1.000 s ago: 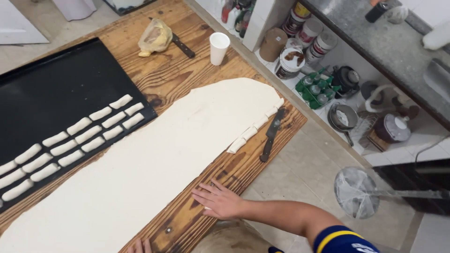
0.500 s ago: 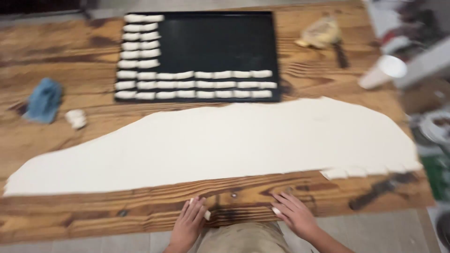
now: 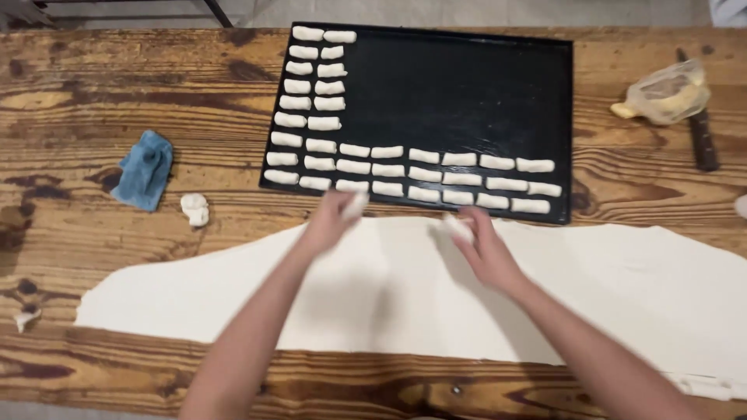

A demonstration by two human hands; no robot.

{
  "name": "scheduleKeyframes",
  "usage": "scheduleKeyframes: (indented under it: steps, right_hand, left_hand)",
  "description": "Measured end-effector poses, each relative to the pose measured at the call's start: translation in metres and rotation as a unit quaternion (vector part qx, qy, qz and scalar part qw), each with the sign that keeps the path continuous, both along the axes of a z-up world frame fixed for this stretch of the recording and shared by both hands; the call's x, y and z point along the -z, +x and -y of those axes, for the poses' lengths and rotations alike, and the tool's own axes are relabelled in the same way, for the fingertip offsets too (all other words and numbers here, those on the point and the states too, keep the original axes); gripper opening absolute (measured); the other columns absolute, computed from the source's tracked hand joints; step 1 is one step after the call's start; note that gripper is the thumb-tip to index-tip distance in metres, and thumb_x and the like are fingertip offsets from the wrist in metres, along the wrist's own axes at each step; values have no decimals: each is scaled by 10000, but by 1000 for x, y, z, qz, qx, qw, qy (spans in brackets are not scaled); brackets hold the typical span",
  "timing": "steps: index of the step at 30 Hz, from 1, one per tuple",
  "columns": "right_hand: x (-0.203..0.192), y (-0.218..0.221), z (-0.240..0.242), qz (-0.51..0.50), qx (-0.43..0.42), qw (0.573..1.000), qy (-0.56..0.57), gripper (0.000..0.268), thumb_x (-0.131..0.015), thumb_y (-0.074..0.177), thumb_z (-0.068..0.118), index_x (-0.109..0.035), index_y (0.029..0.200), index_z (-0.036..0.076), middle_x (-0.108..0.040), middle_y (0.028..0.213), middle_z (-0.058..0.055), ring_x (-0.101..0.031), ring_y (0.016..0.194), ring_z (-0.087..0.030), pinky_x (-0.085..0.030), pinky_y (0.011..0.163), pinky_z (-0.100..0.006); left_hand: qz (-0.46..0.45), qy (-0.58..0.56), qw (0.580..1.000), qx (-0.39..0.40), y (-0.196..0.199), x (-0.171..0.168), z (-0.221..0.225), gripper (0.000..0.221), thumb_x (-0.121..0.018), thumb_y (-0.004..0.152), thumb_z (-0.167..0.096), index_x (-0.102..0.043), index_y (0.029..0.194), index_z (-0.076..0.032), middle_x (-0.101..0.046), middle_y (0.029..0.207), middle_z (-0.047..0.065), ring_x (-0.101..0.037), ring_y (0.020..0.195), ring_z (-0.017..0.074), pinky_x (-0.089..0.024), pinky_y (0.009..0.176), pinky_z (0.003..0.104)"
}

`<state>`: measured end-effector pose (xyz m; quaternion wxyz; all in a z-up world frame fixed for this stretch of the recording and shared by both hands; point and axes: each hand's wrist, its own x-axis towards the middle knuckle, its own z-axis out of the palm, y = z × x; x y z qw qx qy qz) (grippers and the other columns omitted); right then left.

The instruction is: Cutting a large sheet of dough into small rectangular pieces and arranging them on a baking tray.

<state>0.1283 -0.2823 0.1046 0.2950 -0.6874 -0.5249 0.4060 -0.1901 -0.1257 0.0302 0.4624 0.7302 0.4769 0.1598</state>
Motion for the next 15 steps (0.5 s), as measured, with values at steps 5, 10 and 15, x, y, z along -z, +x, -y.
scheduleKeyframes:
  steps: [5,10,15]
  right_hand:
    - [48,-23,-169,114,-38,989,87,374,-664,1006,242,-556,1343,120,-713,1208,-132,-659,1159,-405,-520,984,-537]
    - [88,-41,-252,160,-18,975,155,159,-768,951,221,-711,1099,216,-608,1105,59,-662,1127,-256,-566,952,-406]
    - [107,-38,-272,305,-41,945,113,136,-772,914,379,-714,1028,332,-596,978,100,-585,1138,-230,-453,1005,-475]
  left_hand:
    - [-19,30,999,32,47,-12,-163,428,-844,794,-46,-754,1209,-98,-756,1174,131,-675,1190,352,-481,1080,468]
    - [-113,70,991,27,65,11,-213,303,-854,801,-115,-798,1058,-266,-775,951,-67,-747,996,146,-568,941,314]
    - [-112,139,981,74,62,46,-226,210,-820,836,-91,-804,1023,-185,-768,915,21,-741,977,238,-592,922,359]
